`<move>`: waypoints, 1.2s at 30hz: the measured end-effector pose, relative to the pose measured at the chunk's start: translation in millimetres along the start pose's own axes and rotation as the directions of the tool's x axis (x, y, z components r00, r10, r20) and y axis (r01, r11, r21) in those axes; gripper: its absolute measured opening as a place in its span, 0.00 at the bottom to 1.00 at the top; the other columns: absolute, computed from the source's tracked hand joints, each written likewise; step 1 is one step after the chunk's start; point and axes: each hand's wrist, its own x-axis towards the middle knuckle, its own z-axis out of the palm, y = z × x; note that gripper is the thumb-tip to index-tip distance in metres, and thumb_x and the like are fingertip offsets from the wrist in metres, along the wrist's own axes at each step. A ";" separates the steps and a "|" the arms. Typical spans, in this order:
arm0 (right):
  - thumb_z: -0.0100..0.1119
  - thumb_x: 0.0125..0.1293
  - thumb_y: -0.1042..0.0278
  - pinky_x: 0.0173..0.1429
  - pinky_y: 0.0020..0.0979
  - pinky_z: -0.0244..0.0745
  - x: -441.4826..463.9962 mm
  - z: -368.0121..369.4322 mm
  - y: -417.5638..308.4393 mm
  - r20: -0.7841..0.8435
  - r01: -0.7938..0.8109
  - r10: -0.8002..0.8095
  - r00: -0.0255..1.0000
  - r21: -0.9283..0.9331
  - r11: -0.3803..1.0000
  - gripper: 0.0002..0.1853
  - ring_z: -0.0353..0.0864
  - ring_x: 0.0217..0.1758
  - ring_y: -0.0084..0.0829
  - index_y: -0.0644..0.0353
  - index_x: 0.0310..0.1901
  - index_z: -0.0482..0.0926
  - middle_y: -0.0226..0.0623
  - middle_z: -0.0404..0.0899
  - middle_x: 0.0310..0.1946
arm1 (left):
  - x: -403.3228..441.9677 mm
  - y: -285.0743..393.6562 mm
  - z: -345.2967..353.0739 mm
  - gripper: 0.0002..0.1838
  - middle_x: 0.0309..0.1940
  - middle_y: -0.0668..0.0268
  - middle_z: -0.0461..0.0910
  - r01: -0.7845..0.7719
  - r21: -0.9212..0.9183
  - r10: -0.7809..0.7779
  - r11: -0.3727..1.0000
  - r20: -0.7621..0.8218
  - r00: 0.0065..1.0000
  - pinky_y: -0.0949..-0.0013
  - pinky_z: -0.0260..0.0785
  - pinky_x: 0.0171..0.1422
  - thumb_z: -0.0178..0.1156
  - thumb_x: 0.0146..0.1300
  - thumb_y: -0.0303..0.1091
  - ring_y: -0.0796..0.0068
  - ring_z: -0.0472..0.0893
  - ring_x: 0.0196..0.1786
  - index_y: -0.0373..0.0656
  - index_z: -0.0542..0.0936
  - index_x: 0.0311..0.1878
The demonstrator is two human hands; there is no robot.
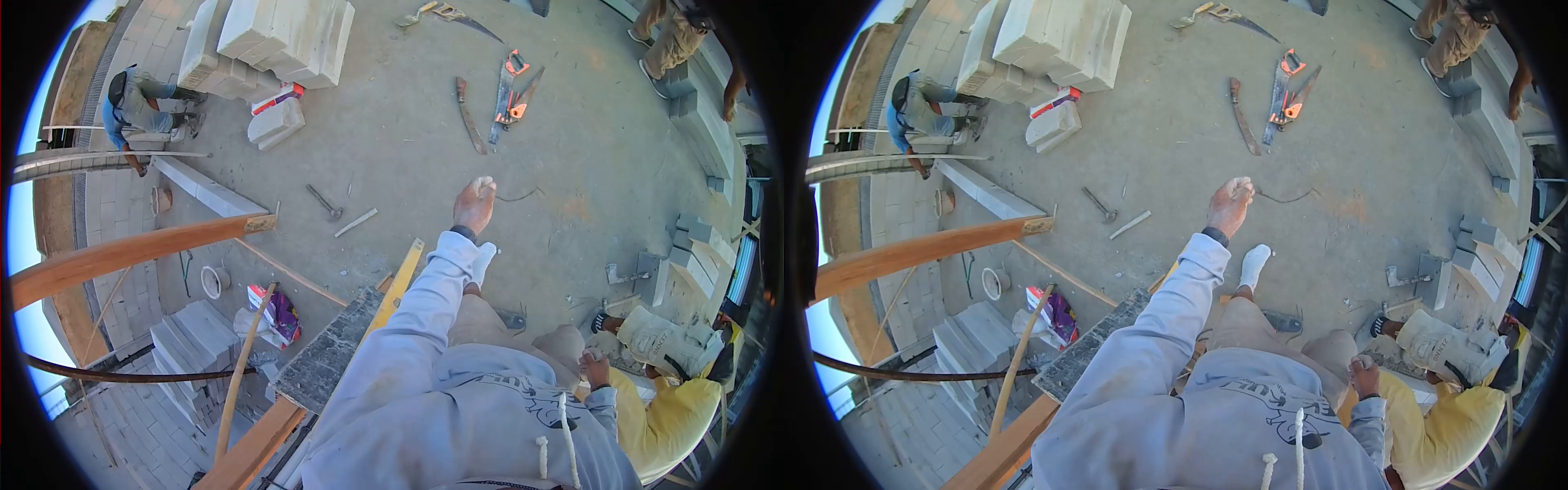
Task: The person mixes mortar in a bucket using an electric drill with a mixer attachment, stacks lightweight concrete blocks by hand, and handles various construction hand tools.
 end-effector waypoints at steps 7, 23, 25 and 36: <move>0.54 0.62 0.62 0.21 0.26 0.68 53.3 -0.2 -105.8 -0.046 0.130 -0.135 0.990 -0.098 0.987 0.12 0.75 0.20 0.25 0.63 0.39 0.77 0.35 0.76 0.22 | -19.6 -50.8 24.3 0.16 0.33 0.69 0.78 0.229 -0.159 -0.195 0.960 0.202 0.960 0.74 0.70 0.38 0.55 0.64 0.39 0.81 0.76 0.36 0.37 0.76 0.47; 0.54 0.60 0.65 0.21 0.26 0.69 173.6 40.0 -250.4 0.031 0.520 -0.520 0.854 -0.108 0.847 0.11 0.75 0.20 0.27 0.65 0.35 0.76 0.35 0.76 0.21 | 91.0 -63.3 -55.2 0.11 0.22 0.72 0.75 0.135 0.041 -0.129 0.990 -0.114 0.985 0.73 0.68 0.31 0.55 0.61 0.41 0.81 0.74 0.27 0.42 0.77 0.34; 0.55 0.59 0.65 0.19 0.30 0.69 180.2 32.8 -217.3 0.110 0.338 -0.338 0.935 0.025 0.941 0.10 0.75 0.18 0.30 0.65 0.34 0.76 0.38 0.75 0.21 | 86.3 -33.7 -47.1 0.12 0.23 0.71 0.75 0.119 0.095 -0.108 0.988 -0.115 0.988 0.73 0.68 0.33 0.55 0.60 0.41 0.81 0.75 0.28 0.42 0.78 0.36; 0.57 0.58 0.60 0.24 0.38 0.74 248.0 93.3 -375.9 0.292 0.242 -0.043 0.955 -0.693 0.679 0.18 0.78 0.18 0.38 0.73 0.28 0.76 0.48 0.78 0.19 | 75.6 -69.4 -179.8 0.17 0.31 0.59 0.81 0.403 -0.047 -0.396 0.914 -0.319 0.861 0.63 0.71 0.41 0.54 0.61 0.46 0.65 0.80 0.35 0.41 0.79 0.41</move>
